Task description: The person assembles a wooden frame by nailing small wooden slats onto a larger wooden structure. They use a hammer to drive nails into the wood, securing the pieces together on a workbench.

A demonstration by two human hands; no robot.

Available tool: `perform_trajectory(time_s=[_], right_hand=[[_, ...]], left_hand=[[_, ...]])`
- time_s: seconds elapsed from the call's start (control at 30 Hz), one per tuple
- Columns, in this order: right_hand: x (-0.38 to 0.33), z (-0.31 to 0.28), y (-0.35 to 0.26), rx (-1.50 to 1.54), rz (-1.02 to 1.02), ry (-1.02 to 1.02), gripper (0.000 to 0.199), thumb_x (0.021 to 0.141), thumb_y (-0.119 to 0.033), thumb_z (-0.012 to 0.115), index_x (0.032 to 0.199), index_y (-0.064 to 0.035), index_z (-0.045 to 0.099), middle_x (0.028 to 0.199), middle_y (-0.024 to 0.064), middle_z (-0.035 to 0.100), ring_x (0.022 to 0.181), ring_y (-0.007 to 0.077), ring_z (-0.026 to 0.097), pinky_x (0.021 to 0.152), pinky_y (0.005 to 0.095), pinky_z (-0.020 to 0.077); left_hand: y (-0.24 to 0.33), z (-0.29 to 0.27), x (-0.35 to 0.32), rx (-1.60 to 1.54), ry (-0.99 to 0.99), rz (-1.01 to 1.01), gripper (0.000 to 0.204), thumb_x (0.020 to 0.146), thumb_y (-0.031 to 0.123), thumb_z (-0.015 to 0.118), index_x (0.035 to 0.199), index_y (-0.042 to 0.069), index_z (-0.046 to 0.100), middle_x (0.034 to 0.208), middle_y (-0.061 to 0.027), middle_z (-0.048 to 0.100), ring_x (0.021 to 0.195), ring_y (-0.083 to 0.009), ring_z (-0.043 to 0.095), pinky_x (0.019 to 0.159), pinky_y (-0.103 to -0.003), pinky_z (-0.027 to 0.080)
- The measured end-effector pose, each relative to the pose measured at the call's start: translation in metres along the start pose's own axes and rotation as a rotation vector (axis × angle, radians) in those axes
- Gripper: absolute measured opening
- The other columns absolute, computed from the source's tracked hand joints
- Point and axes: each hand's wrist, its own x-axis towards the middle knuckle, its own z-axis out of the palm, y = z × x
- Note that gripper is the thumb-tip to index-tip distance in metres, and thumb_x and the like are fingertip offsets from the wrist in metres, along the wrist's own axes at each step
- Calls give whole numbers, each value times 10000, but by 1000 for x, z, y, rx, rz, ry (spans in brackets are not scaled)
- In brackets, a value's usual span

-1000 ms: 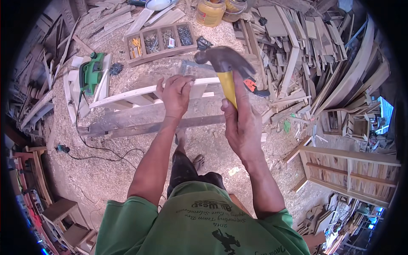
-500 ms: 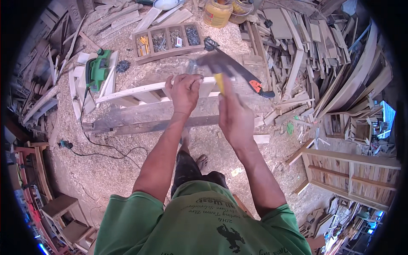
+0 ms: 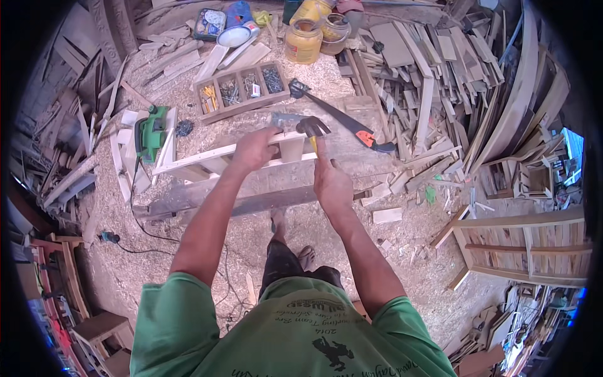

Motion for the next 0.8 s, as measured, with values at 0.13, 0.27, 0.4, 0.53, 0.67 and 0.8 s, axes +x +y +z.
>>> perform_trajectory(time_s=[0.13,0.27,0.4,0.53,0.67,0.8], right_hand=[[-2,5,4,42,12,32,741,1129,-257,572,1784,-295,226,968,288,761,783,506,747,715,616,600],[-1,8,3,18,51,-9,735,1126,-259,586,1777,-282,246,958,284,758,794,507,746,713,623,596],[-4,17,11,65,19,19,741,1117,-232,610,1773,-244,268,938,287,752,788,508,742,706,618,588],[-1,-5,18,211,-126,56,741,1102,-176,635,1767,-209,308,908,301,739,777,512,733,685,592,571],[0,-76,-24,332,-202,159,641,1096,-127,638,1707,-142,445,1007,303,759,797,507,751,677,577,583],[11,-134,-59,443,-520,524,686,1133,-72,587,1753,-27,295,931,175,755,672,223,664,604,382,543]], left_hand=[[3,-3,9,-53,-135,-112,419,924,316,823,1327,215,764,1194,-152,809,1127,-386,761,1001,-483,576],[-1,2,9,-134,-90,-143,360,932,313,809,1279,223,785,1146,-130,816,1078,-367,774,969,-467,585],[4,5,6,-84,-38,-137,363,931,358,820,1260,207,796,1055,-166,814,1029,-399,776,956,-518,581],[8,11,5,-48,54,-96,338,930,370,825,1228,211,801,1008,-168,808,1002,-395,780,942,-531,586],[4,14,2,0,105,-43,314,920,327,829,1210,214,784,1031,-145,819,998,-402,776,908,-529,599],[-5,21,-5,7,139,0,310,920,337,826,1195,204,778,985,-151,813,969,-405,772,885,-540,591]])
